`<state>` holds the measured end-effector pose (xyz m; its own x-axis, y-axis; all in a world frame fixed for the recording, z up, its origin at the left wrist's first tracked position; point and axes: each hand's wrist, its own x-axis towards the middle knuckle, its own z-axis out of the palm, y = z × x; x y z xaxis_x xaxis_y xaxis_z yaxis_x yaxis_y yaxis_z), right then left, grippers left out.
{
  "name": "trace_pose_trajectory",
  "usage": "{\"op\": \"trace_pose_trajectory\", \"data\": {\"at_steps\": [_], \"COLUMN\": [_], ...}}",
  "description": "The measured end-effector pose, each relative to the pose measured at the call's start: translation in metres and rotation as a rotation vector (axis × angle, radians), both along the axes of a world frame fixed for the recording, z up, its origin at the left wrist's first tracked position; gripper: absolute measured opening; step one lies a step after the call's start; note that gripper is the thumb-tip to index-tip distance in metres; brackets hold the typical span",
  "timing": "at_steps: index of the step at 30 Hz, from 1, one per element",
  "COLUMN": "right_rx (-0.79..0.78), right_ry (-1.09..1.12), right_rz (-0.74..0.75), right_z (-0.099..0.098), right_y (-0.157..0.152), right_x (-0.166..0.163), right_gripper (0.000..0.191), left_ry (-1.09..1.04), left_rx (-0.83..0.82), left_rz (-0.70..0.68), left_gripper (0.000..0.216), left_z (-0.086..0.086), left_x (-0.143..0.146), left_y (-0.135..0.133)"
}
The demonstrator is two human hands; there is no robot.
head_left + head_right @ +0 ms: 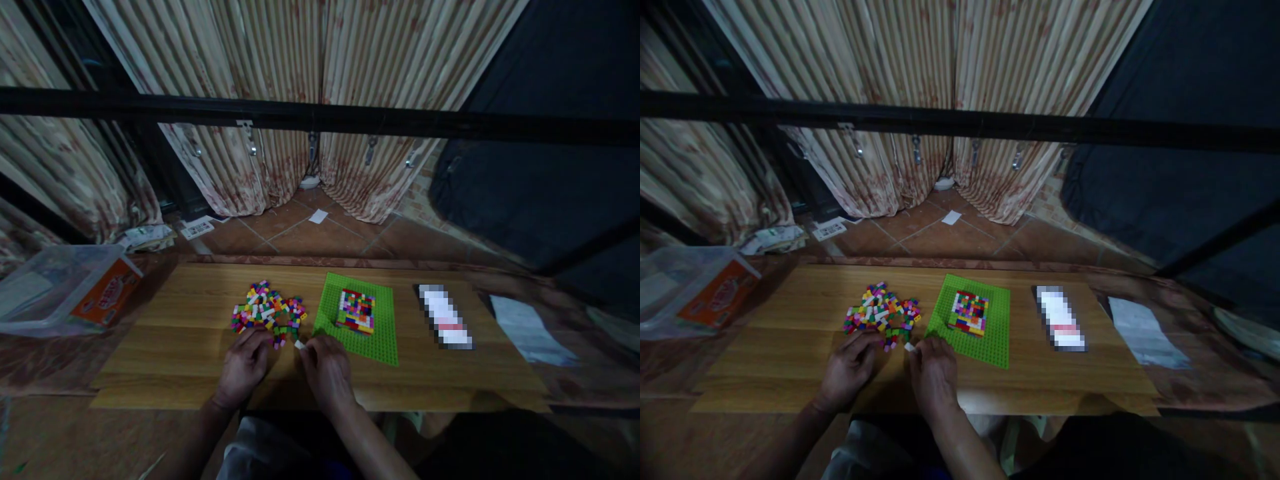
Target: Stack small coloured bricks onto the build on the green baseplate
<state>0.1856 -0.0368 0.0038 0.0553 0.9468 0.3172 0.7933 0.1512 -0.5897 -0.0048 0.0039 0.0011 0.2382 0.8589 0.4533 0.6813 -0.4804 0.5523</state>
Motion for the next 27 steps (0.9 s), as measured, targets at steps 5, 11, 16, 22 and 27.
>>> {"op": "trace_pose_trajectory", "data": {"at_steps": [5,11,16,22,27], "right_rx": [-0.026,0.004,0.076,0.112,0.135], "right_ry": [0.196,0.438,0.502,0.490,0.498], "right_rz": [0.001,-0.134,-0.227,-0.333,-0.366], "right_z": [0.002,0.009,0.007,0.004,0.005], "right_y": [-0.012,-0.021,-0.022,-0.015,-0.009], "right_x": [0.015,0.048,0.081,0.111,0.115], "right_gripper": [0.014,0.013,0.019,0.023,0.023], "left_ry": [0.018,-0.001,-0.010,-0.005,0.009], "left_rx": [0.039,0.029,0.005,-0.004,0.001], "left_rz": [-0.025,-0.026,-0.025,-0.022,-0.023], "left_gripper": [0.019,0.019,0.019,0.019,0.019], "left_z": [-0.002,0.001,0.003,0.003,0.000], "left_x": [-0.002,-0.001,-0.001,0.000,-0.002], "left_y": [0.002,0.001,0.001,0.001,0.002]}}
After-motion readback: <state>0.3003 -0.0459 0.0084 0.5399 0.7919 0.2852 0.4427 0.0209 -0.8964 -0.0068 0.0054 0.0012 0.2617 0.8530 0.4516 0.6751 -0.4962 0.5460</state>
